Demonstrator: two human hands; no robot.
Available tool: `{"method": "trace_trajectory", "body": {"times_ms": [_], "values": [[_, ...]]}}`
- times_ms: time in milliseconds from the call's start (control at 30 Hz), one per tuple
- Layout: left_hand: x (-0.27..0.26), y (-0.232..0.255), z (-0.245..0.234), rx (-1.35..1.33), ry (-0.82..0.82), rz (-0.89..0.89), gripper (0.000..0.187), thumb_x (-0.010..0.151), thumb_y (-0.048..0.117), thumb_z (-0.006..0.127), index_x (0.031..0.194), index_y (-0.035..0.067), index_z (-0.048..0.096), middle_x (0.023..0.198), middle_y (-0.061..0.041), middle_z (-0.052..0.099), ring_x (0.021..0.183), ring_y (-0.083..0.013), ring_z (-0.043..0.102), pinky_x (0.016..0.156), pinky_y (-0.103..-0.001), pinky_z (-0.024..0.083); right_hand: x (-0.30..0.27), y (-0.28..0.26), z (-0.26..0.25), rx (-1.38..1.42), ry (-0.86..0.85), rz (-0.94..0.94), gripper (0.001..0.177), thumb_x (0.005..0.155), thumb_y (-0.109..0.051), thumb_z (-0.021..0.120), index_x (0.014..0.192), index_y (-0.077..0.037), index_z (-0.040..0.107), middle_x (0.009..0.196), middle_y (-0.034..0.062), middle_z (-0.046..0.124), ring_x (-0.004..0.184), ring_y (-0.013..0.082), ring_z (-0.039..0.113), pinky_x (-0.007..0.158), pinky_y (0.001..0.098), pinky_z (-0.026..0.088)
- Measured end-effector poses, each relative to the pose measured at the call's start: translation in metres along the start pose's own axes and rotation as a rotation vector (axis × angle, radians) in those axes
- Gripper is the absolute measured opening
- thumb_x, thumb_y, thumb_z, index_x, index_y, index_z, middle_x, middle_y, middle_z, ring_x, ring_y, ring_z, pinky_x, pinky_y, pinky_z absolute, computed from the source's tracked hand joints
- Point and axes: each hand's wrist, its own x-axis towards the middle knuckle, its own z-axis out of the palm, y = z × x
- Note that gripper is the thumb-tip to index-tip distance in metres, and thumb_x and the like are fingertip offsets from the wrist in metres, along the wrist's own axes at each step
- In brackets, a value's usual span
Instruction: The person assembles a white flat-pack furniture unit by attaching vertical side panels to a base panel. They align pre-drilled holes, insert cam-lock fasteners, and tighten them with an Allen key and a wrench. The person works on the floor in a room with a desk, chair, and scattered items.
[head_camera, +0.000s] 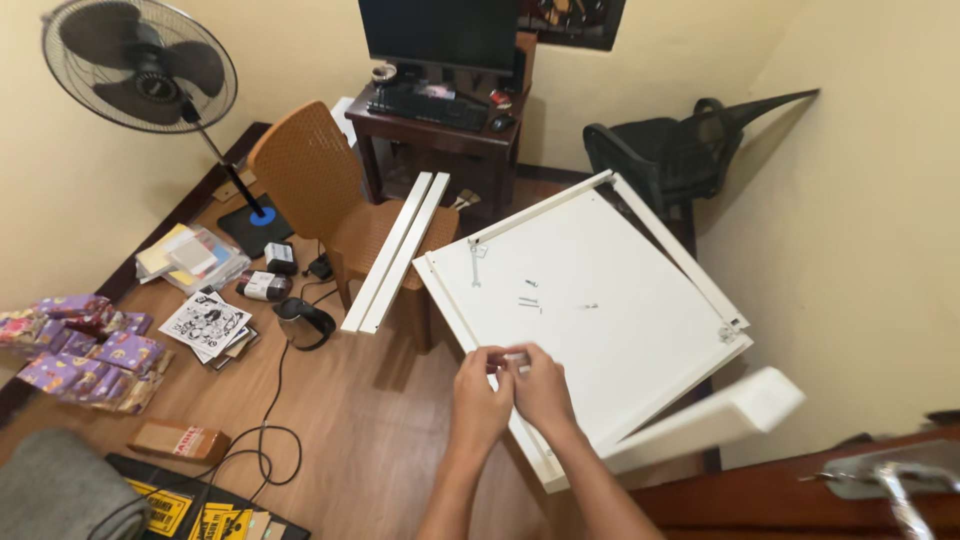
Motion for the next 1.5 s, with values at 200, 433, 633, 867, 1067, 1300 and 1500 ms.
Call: {"method": "trace_trajectory", "body": {"times_ms": [200, 433, 633, 867, 1067, 1300, 1500], "values": [[0.082, -0.050, -0.032, 0.006, -0.201, -0.167, 0.023, 0.087, 0.007, 0.062, 0.108, 0.001, 0.068, 0.096, -0.016, 0.074, 0.085, -0.0269, 0.072, 0.079, -0.038, 0.057, 0.095, -0.007, 0.063, 0.089, 0.041, 0.016, 0.021, 0.090, -0.011, 0.065, 0.109, -0.006, 0.073, 0.102, 0.0107, 0.080, 0.092, 0.0228, 0.080, 0.081, 0.0335, 0.062], [0.197, -0.136, -0.036, 0.156, -0.434, -0.170, 0.024, 0.089, 0.008, 0.062, 0.112, 0.002, 0.066, 0.102, -0.014, 0.072, 0.087, -0.0270, 0.070, 0.080, -0.040, 0.055, 0.219, 0.049, 0.127, 0.017, 0.217, 0.152, 0.017, 0.090, -0.017, 0.071, 0.104, -0.008, 0.076, 0.100, 0.0095, 0.080, 0.092, 0.0213, 0.078, 0.083, 0.0344, 0.060], [0.252, -0.219, 0.003, 0.177, -0.606, -0.163, 0.027, 0.086, 0.006, 0.064, 0.113, 0.003, 0.064, 0.103, -0.014, 0.070, 0.090, -0.0268, 0.071, 0.082, -0.039, 0.056, 0.285, 0.129, 0.141, -0.145, 0.249, 0.341, 0.016, 0.092, -0.015, 0.069, 0.104, -0.008, 0.076, 0.102, 0.0103, 0.078, 0.095, 0.0254, 0.075, 0.087, 0.0373, 0.058], [0.274, -0.301, 0.074, 0.211, -0.774, -0.186, 0.028, 0.086, 0.006, 0.064, 0.114, 0.004, 0.063, 0.100, -0.013, 0.069, 0.092, -0.0268, 0.068, 0.084, -0.039, 0.055, 0.355, 0.218, 0.142, -0.429, 0.249, 0.086, 0.021, 0.090, -0.005, 0.063, 0.109, -0.008, 0.072, 0.111, 0.0114, 0.069, 0.109, 0.0326, 0.063, 0.093, 0.0437, 0.052], [0.297, -0.346, 0.129, 0.263, -0.821, -0.275, 0.029, 0.088, 0.008, 0.063, 0.117, 0.007, 0.063, 0.104, -0.011, 0.070, 0.095, -0.0260, 0.069, 0.085, -0.039, 0.054, 0.417, 0.276, 0.144, -0.498, 0.376, -0.576, 0.025, 0.089, -0.006, 0.065, 0.114, -0.003, 0.068, 0.115, 0.0147, 0.066, 0.107, 0.0348, 0.062, 0.088, 0.0423, 0.053], [0.317, -0.362, 0.187, 0.263, -0.815, -0.403, 0.030, 0.089, 0.008, 0.061, 0.119, 0.009, 0.062, 0.111, -0.010, 0.068, 0.098, -0.0252, 0.069, 0.087, -0.038, 0.055, 0.440, 0.291, 0.140, -0.516, 0.072, -0.143, 0.020, 0.085, -0.008, 0.066, 0.104, -0.007, 0.072, 0.099, 0.0077, 0.067, 0.100, 0.0286, 0.062, 0.087, 0.0405, 0.053], [0.329, -0.366, 0.219, 0.287, -0.782, -0.354, 0.027, 0.090, 0.008, 0.059, 0.117, 0.008, 0.063, 0.114, -0.010, 0.066, 0.103, -0.0279, 0.068, 0.089, -0.040, 0.054, 0.462, 0.283, 0.122, -0.314, 0.182, -0.025, 0.011, 0.098, -0.005, 0.053, 0.106, -0.003, 0.060, 0.108, 0.0137, 0.058, 0.106, 0.0323, 0.059, 0.090, 0.0445, 0.050]]}}
